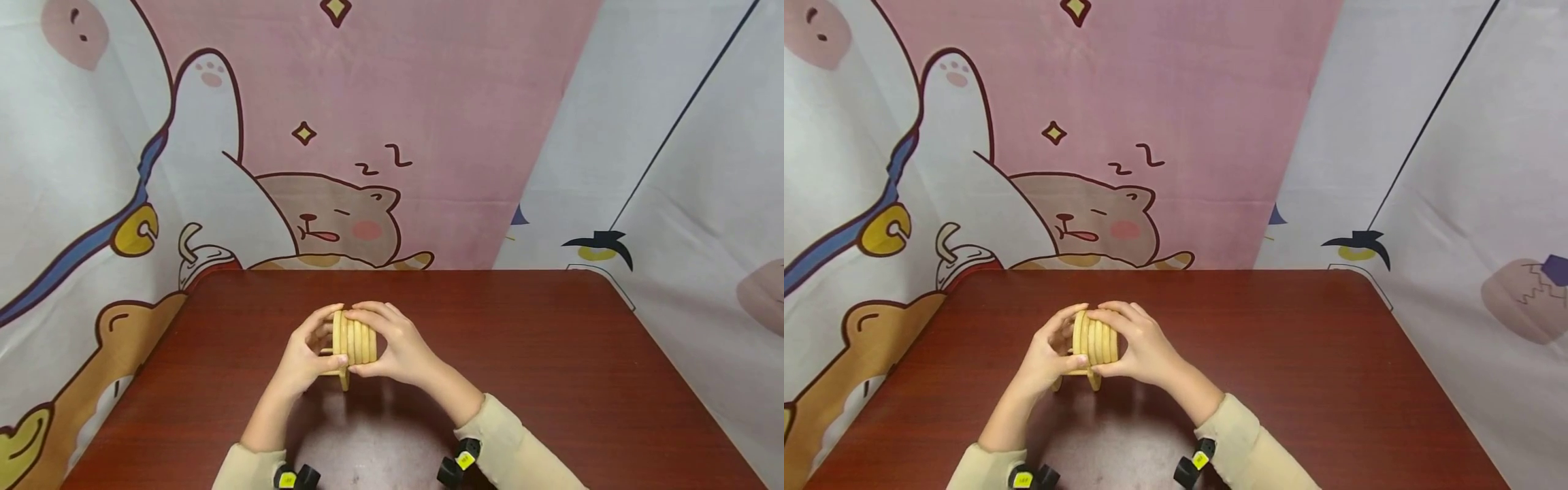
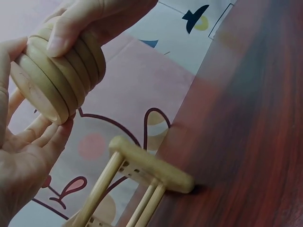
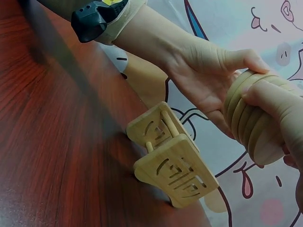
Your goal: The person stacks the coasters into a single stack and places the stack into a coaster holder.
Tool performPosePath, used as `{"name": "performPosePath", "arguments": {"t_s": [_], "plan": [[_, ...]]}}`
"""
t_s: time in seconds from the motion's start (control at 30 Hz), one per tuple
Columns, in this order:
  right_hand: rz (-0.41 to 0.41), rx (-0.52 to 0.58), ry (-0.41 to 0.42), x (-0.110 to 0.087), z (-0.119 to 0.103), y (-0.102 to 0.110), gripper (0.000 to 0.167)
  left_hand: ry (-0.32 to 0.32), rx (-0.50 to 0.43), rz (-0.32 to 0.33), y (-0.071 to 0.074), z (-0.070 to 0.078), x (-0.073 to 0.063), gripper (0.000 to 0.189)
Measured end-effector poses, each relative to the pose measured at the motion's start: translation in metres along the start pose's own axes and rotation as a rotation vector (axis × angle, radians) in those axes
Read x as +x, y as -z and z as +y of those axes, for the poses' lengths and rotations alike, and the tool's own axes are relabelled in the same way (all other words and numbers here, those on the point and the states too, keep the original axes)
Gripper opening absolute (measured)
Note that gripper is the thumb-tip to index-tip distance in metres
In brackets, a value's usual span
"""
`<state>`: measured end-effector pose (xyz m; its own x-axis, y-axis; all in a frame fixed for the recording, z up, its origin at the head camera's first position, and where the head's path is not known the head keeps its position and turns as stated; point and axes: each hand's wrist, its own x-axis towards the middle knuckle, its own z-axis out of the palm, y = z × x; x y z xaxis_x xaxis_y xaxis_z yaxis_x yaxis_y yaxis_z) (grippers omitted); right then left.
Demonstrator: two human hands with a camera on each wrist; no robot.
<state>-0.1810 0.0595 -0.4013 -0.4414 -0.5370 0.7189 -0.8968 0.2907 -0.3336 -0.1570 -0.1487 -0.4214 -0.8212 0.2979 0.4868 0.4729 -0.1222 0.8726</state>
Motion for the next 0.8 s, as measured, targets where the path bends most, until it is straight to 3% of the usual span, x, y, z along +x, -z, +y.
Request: {"name": "performPosePath", "arguments": {"t_s": [0.53,0.8], "plan": [[-0.025,-0.008,-0.009,0.012,0.005,-0.017,0.081,0.019,-0.008,0.014,0.018,0.001,-0.001,0.071],[-0.036,0.005,-0.02,0.018,0.008,-0.028,0.079,0.009,0.046,0.055,0.028,-0.004,-0.003,0.07]]}}
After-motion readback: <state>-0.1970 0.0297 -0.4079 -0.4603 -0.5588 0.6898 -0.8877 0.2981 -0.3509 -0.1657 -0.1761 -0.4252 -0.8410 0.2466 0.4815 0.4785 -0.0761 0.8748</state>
